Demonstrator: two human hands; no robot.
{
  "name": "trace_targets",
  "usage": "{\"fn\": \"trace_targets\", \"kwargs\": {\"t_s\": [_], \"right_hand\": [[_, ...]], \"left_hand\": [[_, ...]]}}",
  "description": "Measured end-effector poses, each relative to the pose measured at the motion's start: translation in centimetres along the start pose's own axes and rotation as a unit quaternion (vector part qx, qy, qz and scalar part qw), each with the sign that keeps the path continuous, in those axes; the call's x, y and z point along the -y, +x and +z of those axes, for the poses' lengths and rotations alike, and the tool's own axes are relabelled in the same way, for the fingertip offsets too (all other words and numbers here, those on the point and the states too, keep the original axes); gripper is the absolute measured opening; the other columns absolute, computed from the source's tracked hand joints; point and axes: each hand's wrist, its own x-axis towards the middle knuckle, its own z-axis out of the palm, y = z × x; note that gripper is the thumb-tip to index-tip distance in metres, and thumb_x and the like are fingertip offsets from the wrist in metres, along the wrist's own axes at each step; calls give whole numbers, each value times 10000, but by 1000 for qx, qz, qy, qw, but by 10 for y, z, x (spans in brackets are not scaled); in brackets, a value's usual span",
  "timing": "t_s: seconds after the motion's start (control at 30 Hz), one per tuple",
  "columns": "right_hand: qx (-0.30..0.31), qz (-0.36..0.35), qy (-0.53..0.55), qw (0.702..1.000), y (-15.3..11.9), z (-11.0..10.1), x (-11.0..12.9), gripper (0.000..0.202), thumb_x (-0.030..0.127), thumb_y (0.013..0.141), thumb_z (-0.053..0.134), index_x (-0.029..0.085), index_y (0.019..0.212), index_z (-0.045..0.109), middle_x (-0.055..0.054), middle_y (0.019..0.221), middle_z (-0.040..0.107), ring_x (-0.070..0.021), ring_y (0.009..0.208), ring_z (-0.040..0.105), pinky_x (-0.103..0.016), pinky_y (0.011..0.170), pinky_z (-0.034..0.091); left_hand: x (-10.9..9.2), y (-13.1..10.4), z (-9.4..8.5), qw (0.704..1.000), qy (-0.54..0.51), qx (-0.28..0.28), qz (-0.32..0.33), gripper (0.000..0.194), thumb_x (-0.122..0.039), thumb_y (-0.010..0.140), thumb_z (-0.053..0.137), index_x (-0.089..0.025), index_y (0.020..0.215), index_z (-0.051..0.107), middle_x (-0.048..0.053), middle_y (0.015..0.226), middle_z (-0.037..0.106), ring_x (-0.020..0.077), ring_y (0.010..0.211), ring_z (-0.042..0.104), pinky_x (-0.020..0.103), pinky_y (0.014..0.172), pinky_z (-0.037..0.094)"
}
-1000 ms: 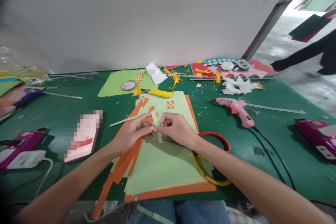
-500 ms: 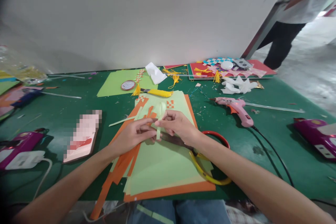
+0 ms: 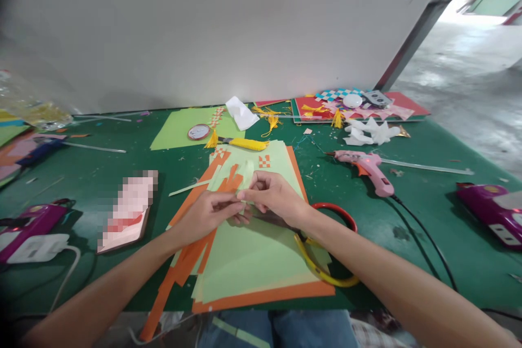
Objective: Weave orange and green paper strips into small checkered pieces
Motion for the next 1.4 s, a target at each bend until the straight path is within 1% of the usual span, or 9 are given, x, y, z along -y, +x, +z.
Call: {"fn": "trace_targets", "kwargs": {"t_s": [0.13, 0.23, 0.33, 0.5, 0.6, 0.77, 1.07, 1.27, 1.4], "right_hand": [[20, 1, -63, 998, -4, -1, 2, 300, 414, 746, 716, 183, 663, 544, 45, 495, 547, -77, 443, 435, -218, 440, 291], [10, 9, -73, 997, -5, -1, 1, 293, 406, 746, 717, 180, 652, 555, 32, 505, 575, -88, 461, 477, -219, 452, 330], [-7, 18, -63, 998, -3, 0, 1, 286, 387, 741, 723, 173, 646, 558, 34, 495, 571, -79, 453, 474, -211, 446, 329], [-21, 32, -20, 999, 1, -1, 0, 302, 371, 709, 749, 169, 635, 536, 48, 458, 556, -71, 431, 475, -203, 446, 330], [-15, 44, 1, 999, 2, -2, 1, 307, 363, 690, 762, 167, 638, 530, 53, 452, 550, -65, 423, 466, -199, 442, 321], [-7, 49, 7, 999, 3, -2, 1, 296, 364, 699, 752, 170, 658, 533, 56, 458, 548, -66, 420, 466, -198, 435, 315], [-5, 57, -57, 997, 0, 1, 4, 297, 364, 720, 732, 158, 617, 544, 35, 475, 565, -69, 445, 478, -198, 441, 321], [19, 70, -43, 996, 0, -2, 3, 271, 345, 695, 753, 145, 655, 574, 35, 490, 569, -69, 452, 470, -202, 444, 316], [27, 87, -45, 995, -1, -2, 5, 277, 340, 674, 766, 143, 627, 576, 32, 481, 569, -65, 442, 456, -207, 437, 296]], "left_hand": [[-3, -1, -1, 1000, 6, -9, 10, 259, -370, 885, 551, -181, 859, 726, 29, 840, 743, 168, 736, 706, 249, 715, 557], [-4, -1, -2, 1000, 12, 4, 3, 242, -356, 883, 558, -184, 894, 730, 29, 850, 745, 165, 752, 706, 242, 715, 555], [-4, -1, -2, 1000, 10, 25, -10, 239, -338, 877, 573, -158, 937, 718, 54, 823, 746, 177, 752, 712, 259, 707, 565], [-3, -3, 0, 999, 4, 41, -33, 262, -341, 864, 600, -99, 855, 701, 103, 818, 744, 179, 723, 716, 267, 697, 577], [-2, -2, 0, 999, -1, 40, -35, 279, -345, 870, 593, -86, 860, 696, 114, 825, 742, 182, 721, 718, 270, 691, 581], [2, 0, -1, 999, -10, 35, -29, 283, -362, 874, 590, -98, 874, 693, 100, 829, 743, 180, 717, 721, 265, 682, 583], [4, 0, -1, 999, -11, 34, -11, 276, -347, 888, 572, -129, 983, 711, 73, 823, 741, 166, 737, 720, 256, 703, 578], [4, 0, -1, 999, -7, 33, -20, 272, -346, 883, 576, -118, 953, 708, 83, 837, 740, 174, 745, 721, 261, 709, 577], [0, -1, -1, 999, -3, 38, -24, 251, -331, 879, 582, -116, 925, 704, 85, 847, 739, 173, 743, 721, 251, 699, 573]]}}
